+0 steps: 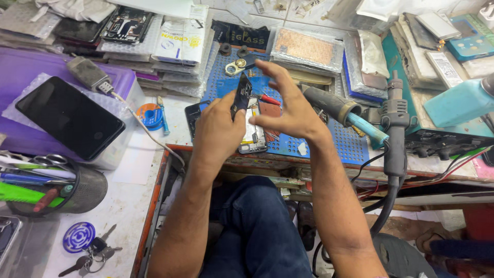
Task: The person removes a battery from a disassembled smartphone, then assembles a different smartphone by attaching the back cover and connecting the battery. The person tests the device by unlocking the screen and connecting a charging cable.
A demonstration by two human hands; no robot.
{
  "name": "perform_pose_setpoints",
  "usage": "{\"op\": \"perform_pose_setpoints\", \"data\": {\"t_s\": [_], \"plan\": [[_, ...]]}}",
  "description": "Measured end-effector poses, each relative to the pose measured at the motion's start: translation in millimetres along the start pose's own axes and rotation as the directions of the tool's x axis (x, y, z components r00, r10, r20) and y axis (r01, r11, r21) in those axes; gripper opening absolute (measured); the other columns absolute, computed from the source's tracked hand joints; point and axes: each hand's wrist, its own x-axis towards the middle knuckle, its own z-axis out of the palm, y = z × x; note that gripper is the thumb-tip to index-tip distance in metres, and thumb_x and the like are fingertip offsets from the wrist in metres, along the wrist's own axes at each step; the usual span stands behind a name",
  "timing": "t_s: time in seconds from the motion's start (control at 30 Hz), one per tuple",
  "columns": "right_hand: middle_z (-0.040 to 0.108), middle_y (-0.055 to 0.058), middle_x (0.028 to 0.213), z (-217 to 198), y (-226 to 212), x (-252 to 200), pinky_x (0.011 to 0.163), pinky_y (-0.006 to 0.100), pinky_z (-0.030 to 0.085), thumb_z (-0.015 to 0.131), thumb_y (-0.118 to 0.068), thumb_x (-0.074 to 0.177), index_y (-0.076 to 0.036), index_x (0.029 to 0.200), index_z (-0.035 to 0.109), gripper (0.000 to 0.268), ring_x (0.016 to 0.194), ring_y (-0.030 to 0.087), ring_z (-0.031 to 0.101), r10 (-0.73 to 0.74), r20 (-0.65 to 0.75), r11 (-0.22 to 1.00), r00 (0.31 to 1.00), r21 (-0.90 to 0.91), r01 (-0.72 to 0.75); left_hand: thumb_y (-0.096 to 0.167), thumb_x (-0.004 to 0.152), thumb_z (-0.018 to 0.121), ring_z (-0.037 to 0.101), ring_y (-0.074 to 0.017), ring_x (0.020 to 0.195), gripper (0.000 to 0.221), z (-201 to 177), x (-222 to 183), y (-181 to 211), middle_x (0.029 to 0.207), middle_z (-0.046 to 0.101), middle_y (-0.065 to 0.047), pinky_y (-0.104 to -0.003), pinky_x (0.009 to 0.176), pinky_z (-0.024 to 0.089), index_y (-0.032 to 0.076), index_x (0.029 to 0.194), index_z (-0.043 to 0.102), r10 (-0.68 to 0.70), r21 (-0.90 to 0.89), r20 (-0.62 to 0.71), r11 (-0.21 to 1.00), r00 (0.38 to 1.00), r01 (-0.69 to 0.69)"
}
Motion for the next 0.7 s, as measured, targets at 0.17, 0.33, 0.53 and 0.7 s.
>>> {"op": "perform_pose_setpoints", "data": {"t_s": [0.17, 0.33, 0.53, 0.7], "plan": [[0.014, 0.032, 0.168, 18.7, -5.8, 15.9, 0.13, 0.052, 0.02, 0.103, -0.056, 0.052, -0.004, 0.163, -0.003, 0.161, 0.158, 0.047, 0.017, -0.12, 0.097, 0.975, 0.988, -0.175, 0.136, 0.019, 0.09, 0.065, 0.075, -0.0312, 0.08, 0.035, -10.7, 12.8, 1.4, 0.095, 0.077, -0.018, -0.043, 0.076, 0.056, 0.014, 0.125, 0.067, -0.244, -0.18, 0.134, 0.947, 0.961, 0.265], [0.025, 0.03, 0.164, 34.8, 2.3, 19.1, 0.132, 0.049, 0.021, 0.101, -0.057, 0.053, -0.007, 0.163, -0.005, 0.161, 0.156, 0.045, 0.024, -0.071, 0.097, 0.983, 0.993, -0.16, 0.086, 0.013, 0.093, 0.068, 0.074, -0.0256, 0.097, 0.041, -4.8, 14.0, -2.5, 0.107, 0.077, -0.017, -0.037, 0.083, 0.056, 0.005, 0.134, 0.065, -0.003, -0.201, 0.004, 0.98, 1.0, 0.004], [0.026, 0.031, 0.169, 29.0, 18.5, 14.9, 0.135, 0.052, 0.027, 0.099, -0.052, 0.065, -0.012, 0.166, -0.017, 0.16, 0.164, 0.044, 0.028, -0.04, 0.11, 0.99, 0.993, 0.135, 0.024, 0.029, 0.09, 0.078, 0.064, -0.0319, 0.126, 0.085, -23.8, -10.2, -20.0, 0.147, 0.051, -0.023, -0.04, 0.094, 0.062, -0.003, 0.155, 0.034, 0.108, -0.539, 0.14, 0.842, 0.984, -0.016], [0.034, 0.031, 0.165, 29.6, 26.4, 10.8, 0.135, 0.053, 0.03, 0.1, -0.053, 0.061, -0.015, 0.168, -0.015, 0.162, 0.164, 0.043, 0.034, -0.092, 0.164, 0.982, 0.982, 0.181, 0.061, 0.045, 0.09, 0.068, 0.07, -0.0329, 0.117, 0.085, -22.9, -26.5, -37.4, 0.141, 0.059, -0.017, -0.039, 0.09, 0.063, 0.004, 0.156, 0.036, -0.146, -0.725, 0.426, 0.535, 0.893, 0.434]]}}
